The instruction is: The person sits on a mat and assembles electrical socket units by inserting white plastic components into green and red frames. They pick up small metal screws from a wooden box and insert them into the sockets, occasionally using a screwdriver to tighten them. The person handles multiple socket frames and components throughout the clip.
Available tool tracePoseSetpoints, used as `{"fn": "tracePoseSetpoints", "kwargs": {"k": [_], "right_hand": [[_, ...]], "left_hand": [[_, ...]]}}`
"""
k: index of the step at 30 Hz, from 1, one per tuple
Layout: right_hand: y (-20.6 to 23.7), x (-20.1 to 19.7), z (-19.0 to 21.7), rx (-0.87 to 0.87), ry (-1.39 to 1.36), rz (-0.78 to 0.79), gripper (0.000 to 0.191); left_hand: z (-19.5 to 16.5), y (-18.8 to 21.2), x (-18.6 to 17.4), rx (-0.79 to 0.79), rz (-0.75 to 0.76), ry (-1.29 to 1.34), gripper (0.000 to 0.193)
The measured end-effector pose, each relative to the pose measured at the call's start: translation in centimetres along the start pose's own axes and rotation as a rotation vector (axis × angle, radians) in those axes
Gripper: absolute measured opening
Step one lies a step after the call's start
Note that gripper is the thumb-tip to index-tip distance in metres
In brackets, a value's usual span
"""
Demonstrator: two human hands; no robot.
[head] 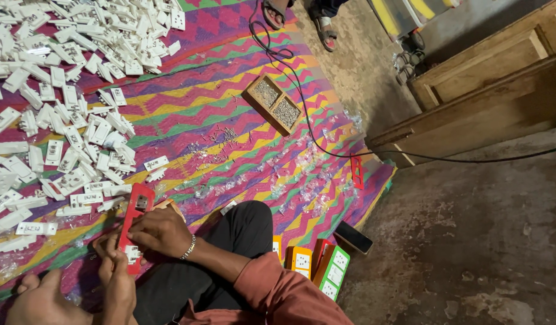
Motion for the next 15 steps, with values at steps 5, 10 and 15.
{"fn": "tracePoseSetpoints", "kwargs": {"k": [5,10,15], "right_hand": [[0.3,0.4,-0.7,0.056,0.021,0.001,0.015],[0.5,0.9,-1.2,0.067,0.073,-0.014,0.023],[0.8,1.2,-1.0,0.028,0.21,-0.062,0.023]], "left_hand": [[0.0,0.2,0.1,-0.036,0.004,-0.004,0.047],[0.4,0.3,0.0,-0.086,0.017,-0.004,0.052],[1.9,0.3,-0.5,-0.156,0.014,0.018,0.056]]}}
Point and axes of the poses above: each hand's wrist, its own y-axis away from the middle knuckle, its own x-axis out of the palm, z = x × y, the point moved 5 cm from there along -y, towards the middle knuckle, and after that the axes turned 9 degrees about x, right-handed, at the moved point
